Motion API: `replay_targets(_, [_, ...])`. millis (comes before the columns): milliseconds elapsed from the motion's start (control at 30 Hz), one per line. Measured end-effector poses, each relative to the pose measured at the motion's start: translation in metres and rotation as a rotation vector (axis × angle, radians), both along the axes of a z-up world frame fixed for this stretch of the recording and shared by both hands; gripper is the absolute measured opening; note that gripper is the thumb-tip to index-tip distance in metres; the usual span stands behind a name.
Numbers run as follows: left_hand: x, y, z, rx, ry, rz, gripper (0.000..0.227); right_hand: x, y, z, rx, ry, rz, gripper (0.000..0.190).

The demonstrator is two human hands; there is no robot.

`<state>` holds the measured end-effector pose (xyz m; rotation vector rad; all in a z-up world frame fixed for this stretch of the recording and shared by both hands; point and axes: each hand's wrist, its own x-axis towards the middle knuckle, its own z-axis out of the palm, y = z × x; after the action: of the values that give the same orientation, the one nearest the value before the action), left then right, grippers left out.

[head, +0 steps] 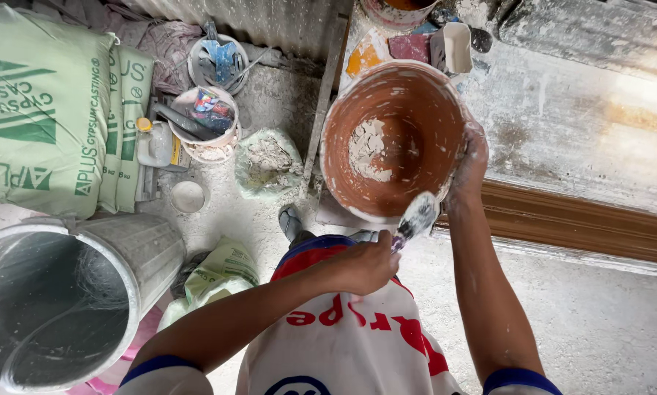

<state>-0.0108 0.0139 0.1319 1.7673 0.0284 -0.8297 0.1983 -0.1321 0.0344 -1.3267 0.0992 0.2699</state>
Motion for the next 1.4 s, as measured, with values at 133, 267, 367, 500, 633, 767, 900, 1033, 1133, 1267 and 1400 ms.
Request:
replay_targets(133, [-0.004,0.005,-0.007,0.058,0.08,-0.099,0.042,-0.004,-0.005,-0.002,0.132,0.116,-0.035,0.036])
replay_targets(267, [-0.006,0.015,-0.029,0.314,-0.079,-0.023,0.056,-0.012,-0.003,0.001,0.121,0.022,-0.027,0.037])
replay_targets(367, [-0.019,0.05,-0.047,0.576,-0.229,0.122,0.038,-0.016,-0.004,0.004,0.072,0.01,-0.009,0.037])
replay_targets(500, [-0.033,0.07,-0.058,0.614,-0.252,0.209,0.033,-0.021,-0.016,0.006,-0.112,0.025,0.047,0.042])
replay_targets(633, [-0.037,0.026,-0.056,0.479,-0.368,0.233,0.037,-0.027,-0.012,0.005,-0.051,-0.011,0.015,0.052])
replay_targets(767, [-0.044,-0.009,-0.066,0.555,-0.572,0.271,0.035,-0.033,0.005,0.008,-0.145,0.184,-0.063,0.066])
replay_targets(900, [-0.052,0.0,-0.096,0.79,-0.838,0.376,0.025,-0.047,-0.002,0.01,-0.42,0.432,0.145,0.091])
replay_targets(1033, [-0.059,0.002,-0.111,0.805,-0.745,0.419,0.024,-0.061,-0.006,-0.009,-0.011,0.437,0.036,0.058])
replay_targets(1133, [-0.062,0.001,-0.111,0.834,-0.811,0.463,0.029,-0.064,-0.012,-0.032,0.211,0.473,-0.12,0.035])
replay_targets(1267, [-0.059,0.011,-0.112,0.832,-0.673,0.449,0.027,-0.07,-0.023,-0.065,0.21,0.412,-0.147,0.027])
replay_targets(1400, [-0.062,0.024,-0.112,0.932,-0.742,0.457,0.025,-0.077,-0.021,-0.072,0.417,0.354,-0.134,0.019])
